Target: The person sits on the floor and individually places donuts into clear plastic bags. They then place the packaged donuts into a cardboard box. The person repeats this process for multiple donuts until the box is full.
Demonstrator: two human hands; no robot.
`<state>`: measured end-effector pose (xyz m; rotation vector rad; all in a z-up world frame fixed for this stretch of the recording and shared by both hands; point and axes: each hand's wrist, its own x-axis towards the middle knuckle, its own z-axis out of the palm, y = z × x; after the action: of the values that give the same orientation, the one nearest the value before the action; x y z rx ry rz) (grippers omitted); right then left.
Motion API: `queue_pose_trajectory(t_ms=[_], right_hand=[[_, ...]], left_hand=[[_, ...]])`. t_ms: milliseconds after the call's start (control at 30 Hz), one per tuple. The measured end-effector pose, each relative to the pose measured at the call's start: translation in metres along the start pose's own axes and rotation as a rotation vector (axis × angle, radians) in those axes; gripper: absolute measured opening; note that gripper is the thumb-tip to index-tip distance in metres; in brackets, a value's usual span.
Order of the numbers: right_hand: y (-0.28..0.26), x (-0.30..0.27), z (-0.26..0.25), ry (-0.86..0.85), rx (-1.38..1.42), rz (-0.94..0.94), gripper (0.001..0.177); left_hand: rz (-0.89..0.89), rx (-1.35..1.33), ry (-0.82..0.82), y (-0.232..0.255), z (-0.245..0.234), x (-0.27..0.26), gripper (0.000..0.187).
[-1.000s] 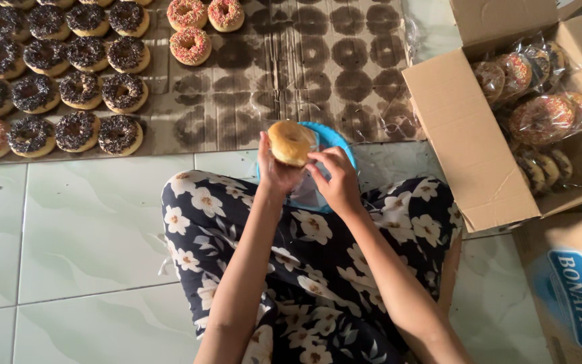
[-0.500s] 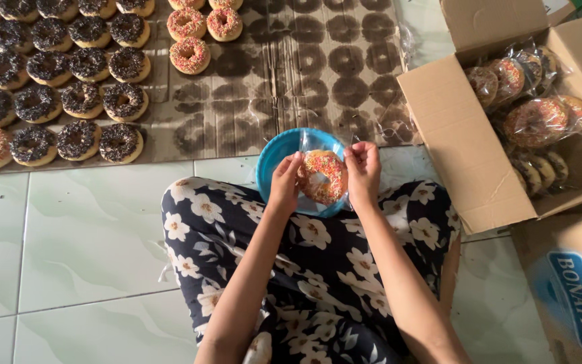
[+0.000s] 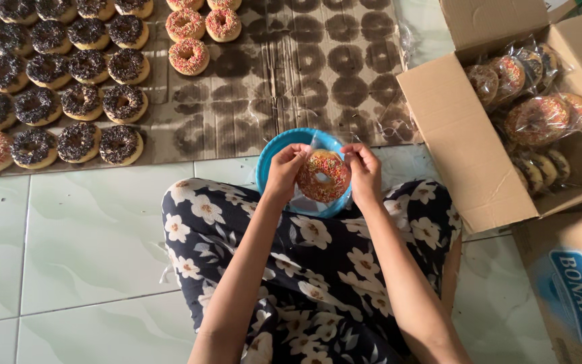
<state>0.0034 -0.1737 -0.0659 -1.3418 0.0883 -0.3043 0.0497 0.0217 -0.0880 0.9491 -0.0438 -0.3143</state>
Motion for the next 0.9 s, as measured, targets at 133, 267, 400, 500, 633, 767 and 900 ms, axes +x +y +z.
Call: queue_pose_trajectory(t_ms=[133, 267, 400, 500, 633, 767, 900], right_hand=[[-0.007, -0.002, 0.002, -0.011, 0.049, 0.065, 0.010], [-0.024, -0.002, 0.010, -0.034, 0.128, 0.011, 0.009], [-0.032, -0.002, 0.019, -0.034, -0.123, -0.161, 0.010], [-0.030, -0.005, 0.018, -0.045, -0.335, -0.185, 0.012], [-0.029, -0.005, 0.011, -0.085, -0.316, -0.116, 0.007], [-0.034, -0.003, 0.004, -0.159, -0.236, -0.088, 0.014], [-0.040, -0.001, -0.001, -0.186, -0.254, -0.004, 0.010]], left_hand=[[0.013, 0.002, 0.055, -0.008, -0.005, 0.009, 0.014], [0.039, -0.066, 0.156, -0.010, -0.011, 0.016, 0.011], [0.022, -0.084, 0.210, -0.013, -0.016, 0.019, 0.012], [0.008, -0.120, 0.232, -0.018, -0.017, 0.019, 0.013], [-0.023, -0.147, 0.241, -0.019, -0.019, 0.017, 0.014], [0.021, -0.141, 0.218, -0.014, -0.018, 0.012, 0.018], [0.036, -0.022, 0.182, -0.006, -0.014, 0.011, 0.018]])
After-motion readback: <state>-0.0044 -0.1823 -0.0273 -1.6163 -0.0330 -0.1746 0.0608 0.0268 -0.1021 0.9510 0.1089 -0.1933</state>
